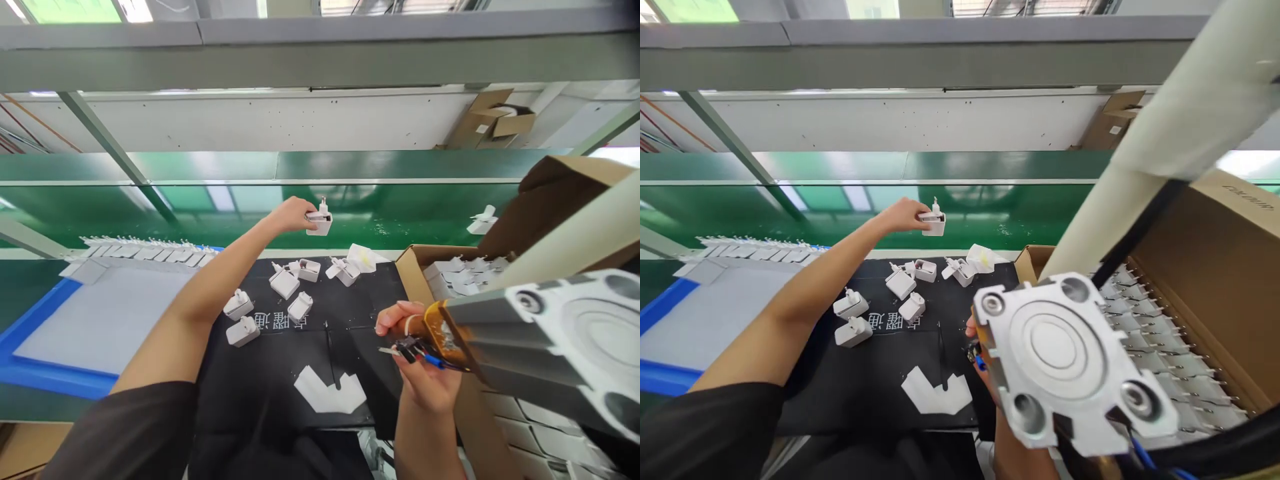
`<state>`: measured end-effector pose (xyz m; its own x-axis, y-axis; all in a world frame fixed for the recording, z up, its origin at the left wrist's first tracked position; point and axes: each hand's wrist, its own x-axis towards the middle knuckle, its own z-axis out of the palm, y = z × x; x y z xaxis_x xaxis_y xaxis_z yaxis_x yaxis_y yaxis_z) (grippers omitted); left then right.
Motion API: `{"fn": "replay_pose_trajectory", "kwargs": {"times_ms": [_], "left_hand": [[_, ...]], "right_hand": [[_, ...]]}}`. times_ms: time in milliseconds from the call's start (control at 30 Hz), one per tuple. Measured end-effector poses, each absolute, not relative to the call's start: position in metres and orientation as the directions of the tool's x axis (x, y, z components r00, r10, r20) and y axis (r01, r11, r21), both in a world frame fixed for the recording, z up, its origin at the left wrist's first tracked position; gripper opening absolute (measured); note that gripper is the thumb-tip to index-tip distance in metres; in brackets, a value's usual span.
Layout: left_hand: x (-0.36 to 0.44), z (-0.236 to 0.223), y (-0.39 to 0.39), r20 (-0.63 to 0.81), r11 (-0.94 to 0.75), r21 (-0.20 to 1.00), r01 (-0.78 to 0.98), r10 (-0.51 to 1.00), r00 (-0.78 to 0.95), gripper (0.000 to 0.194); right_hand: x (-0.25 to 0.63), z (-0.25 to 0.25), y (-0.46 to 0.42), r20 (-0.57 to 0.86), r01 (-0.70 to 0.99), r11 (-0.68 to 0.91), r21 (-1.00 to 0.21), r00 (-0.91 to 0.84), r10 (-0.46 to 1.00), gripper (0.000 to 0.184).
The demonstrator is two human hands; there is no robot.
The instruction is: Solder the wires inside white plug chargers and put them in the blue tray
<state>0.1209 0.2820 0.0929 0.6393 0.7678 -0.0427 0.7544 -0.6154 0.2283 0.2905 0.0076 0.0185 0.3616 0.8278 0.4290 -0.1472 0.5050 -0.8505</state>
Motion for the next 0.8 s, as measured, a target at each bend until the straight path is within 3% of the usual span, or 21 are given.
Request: {"fn": "replay_pose_trajectory", "kwargs": {"times_ms": [67, 167, 333, 500, 667, 800], "left_hand": [[0.086, 0.117, 0.232, 0.084, -0.646, 0.26, 0.718, 0.756, 0.65, 0.025], [0.036, 0.125, 0.141, 0.038, -0.609, 0.298, 0.735, 0.777, 0.629, 0.035], [-0.003, 0.046, 0.033, -0.002, -0.466, 0.467, 0.752, 0.849, 0.528, 0.029], [-0.002, -0.036, 0.001, 0.06, -0.313, 0.618, 0.722, 0.933, 0.354, 0.029], [-0.006, -0.058, -0.006, 0.127, -0.281, 0.788, 0.548, 0.945, 0.302, 0.033], [-0.006, -0.067, -0.001, 0.073, -0.165, 0.932, 0.323, 0.958, 0.278, 0.039]], "right_hand": [[0.288, 0.021, 0.007, 0.523, -0.074, 0.572, -0.817, 0.323, 0.789, 0.038], [0.281, 0.024, 0.003, 0.589, 0.001, 0.614, -0.79, 0.283, 0.757, 0.039], [0.26, 0.033, -0.007, 0.53, -0.061, 0.566, -0.822, 0.282, 0.8, 0.04], [0.238, 0.041, -0.011, 0.549, -0.113, 0.599, -0.792, 0.298, 0.781, 0.042], [0.225, 0.044, -0.016, 0.549, -0.124, 0.592, -0.796, 0.265, 0.793, 0.044], [0.217, 0.047, -0.018, 0.535, -0.12, 0.575, -0.809, 0.256, 0.805, 0.044]]}}
